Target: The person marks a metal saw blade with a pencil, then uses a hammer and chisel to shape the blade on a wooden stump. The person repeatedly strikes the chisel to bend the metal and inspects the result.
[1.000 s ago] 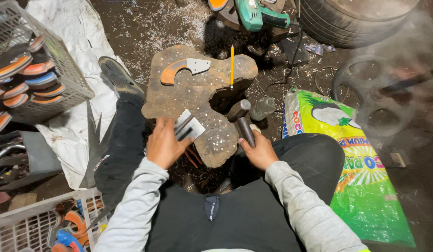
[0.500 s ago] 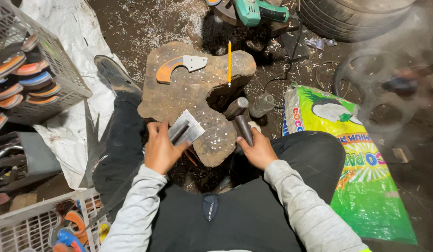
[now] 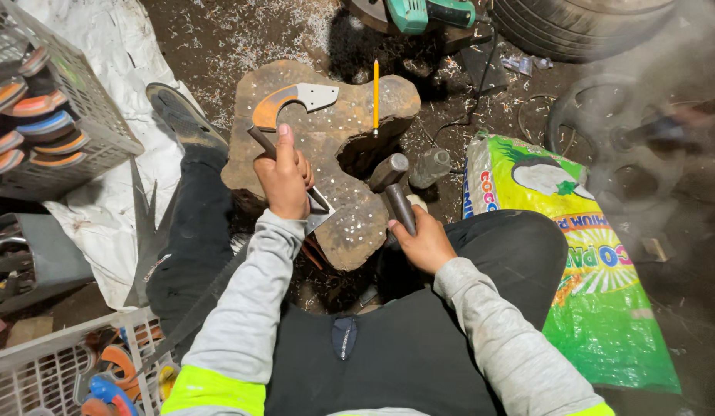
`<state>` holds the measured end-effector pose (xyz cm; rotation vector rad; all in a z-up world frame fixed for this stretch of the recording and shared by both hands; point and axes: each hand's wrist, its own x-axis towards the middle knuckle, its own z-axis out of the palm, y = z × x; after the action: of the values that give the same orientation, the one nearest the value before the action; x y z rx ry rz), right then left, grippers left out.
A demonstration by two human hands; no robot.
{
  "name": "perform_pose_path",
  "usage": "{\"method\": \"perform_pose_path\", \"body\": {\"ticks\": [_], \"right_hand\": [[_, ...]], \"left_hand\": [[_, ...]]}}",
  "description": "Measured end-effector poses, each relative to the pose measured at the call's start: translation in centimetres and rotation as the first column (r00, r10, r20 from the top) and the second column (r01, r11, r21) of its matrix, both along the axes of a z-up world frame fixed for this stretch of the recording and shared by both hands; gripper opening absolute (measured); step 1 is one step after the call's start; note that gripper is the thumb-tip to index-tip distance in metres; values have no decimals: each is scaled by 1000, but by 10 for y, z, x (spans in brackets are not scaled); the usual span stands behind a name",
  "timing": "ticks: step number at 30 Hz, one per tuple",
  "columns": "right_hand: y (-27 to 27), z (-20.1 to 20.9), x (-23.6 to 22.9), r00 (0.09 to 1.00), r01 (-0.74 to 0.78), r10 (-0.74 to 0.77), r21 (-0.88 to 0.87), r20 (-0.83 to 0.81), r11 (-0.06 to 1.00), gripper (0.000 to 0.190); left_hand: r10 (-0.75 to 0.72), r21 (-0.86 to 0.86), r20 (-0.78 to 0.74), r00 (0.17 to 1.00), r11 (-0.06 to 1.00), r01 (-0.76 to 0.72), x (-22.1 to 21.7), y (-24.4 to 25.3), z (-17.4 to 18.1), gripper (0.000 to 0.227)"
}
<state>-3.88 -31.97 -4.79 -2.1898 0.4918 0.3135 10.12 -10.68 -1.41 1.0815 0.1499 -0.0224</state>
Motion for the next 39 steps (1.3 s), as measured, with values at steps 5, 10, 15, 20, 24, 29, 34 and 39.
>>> {"method": "perform_pose_path", "body": {"ticks": [5,10,15,20,24,29,34,39], "right_hand": [[0,-1,0,1000,0,0,-5,-12,1000,43],[0,2,0,1000,4,-4,22,-6,1000,44],[1,6,0,1000,5,-5,38,-13,999,42],[1,8,1,999,12,-11,30,-30,999,44],[1,8,1,999,17,-16,34,-48,999,43],[1,6,0,1000,11,-11,20,-17,1000,43],[0,4,0,999,14,-13,27,-31,1000,43],[0,2,-1,1000,-5,5,16,3,1000,42]], "left_hand": [[51,74,60,997,996,-55,1,-2,-19,63],[65,69,63,996,995,-70,3,1,-21,60],[58,46,69,996,997,-61,1,2,-18,61],[51,54,69,996,997,-55,-1,1,-17,62],[53,58,66,996,997,-57,-2,0,-17,63],[46,44,82,996,998,-50,-2,0,-19,63],[48,46,88,995,998,-52,-3,1,-20,61],[73,0,91,993,997,-73,-4,5,-18,61]]}}
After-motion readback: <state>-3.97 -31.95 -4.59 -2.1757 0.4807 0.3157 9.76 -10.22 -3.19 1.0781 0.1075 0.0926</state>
